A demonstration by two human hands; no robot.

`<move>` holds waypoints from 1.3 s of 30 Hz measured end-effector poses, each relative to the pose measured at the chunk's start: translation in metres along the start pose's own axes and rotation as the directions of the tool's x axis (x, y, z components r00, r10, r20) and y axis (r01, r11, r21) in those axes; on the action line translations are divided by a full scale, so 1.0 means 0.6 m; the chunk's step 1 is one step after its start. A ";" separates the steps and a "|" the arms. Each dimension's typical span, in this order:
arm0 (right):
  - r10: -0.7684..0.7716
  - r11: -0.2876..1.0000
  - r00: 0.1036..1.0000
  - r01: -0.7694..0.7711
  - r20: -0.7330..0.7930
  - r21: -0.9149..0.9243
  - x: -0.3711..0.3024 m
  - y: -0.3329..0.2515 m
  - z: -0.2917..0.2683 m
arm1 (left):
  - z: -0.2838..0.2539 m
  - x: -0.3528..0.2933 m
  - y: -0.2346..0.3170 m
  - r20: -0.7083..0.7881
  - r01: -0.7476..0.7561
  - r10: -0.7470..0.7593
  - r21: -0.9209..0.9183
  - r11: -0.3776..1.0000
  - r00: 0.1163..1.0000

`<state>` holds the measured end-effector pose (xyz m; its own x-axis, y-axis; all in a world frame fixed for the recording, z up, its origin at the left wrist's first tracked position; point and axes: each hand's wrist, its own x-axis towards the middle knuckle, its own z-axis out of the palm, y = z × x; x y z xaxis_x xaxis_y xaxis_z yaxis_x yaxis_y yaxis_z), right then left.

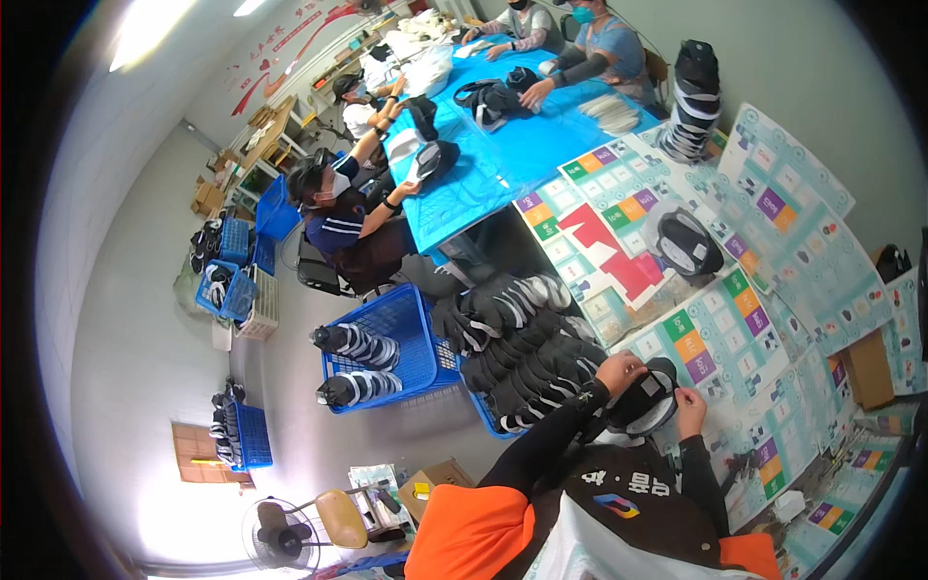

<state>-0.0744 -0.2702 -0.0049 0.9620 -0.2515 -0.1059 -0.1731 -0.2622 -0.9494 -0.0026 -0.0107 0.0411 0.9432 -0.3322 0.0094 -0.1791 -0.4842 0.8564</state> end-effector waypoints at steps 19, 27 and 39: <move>-0.401 0.797 0.901 0.432 0.166 -0.422 -0.013 -0.260 -0.092 | 0.029 0.143 0.150 0.503 0.234 -0.131 -0.149 0.961 0.855; -0.016 0.991 0.890 -0.045 -0.456 -0.123 -0.006 -0.065 -0.166 | -0.090 0.058 0.220 0.504 0.391 -0.082 -0.547 0.740 0.860; 0.147 0.543 0.844 -0.504 -0.515 -0.671 -0.137 0.213 -0.339 | 0.050 0.186 0.332 0.064 -0.213 0.204 0.356 0.910 0.977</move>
<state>-0.2183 -0.4724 -0.0575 0.6779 -0.7311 -0.0766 -0.7209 -0.6408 -0.2640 0.0584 -0.1683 0.1972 0.8671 -0.4748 0.1509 -0.4636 -0.6580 0.5933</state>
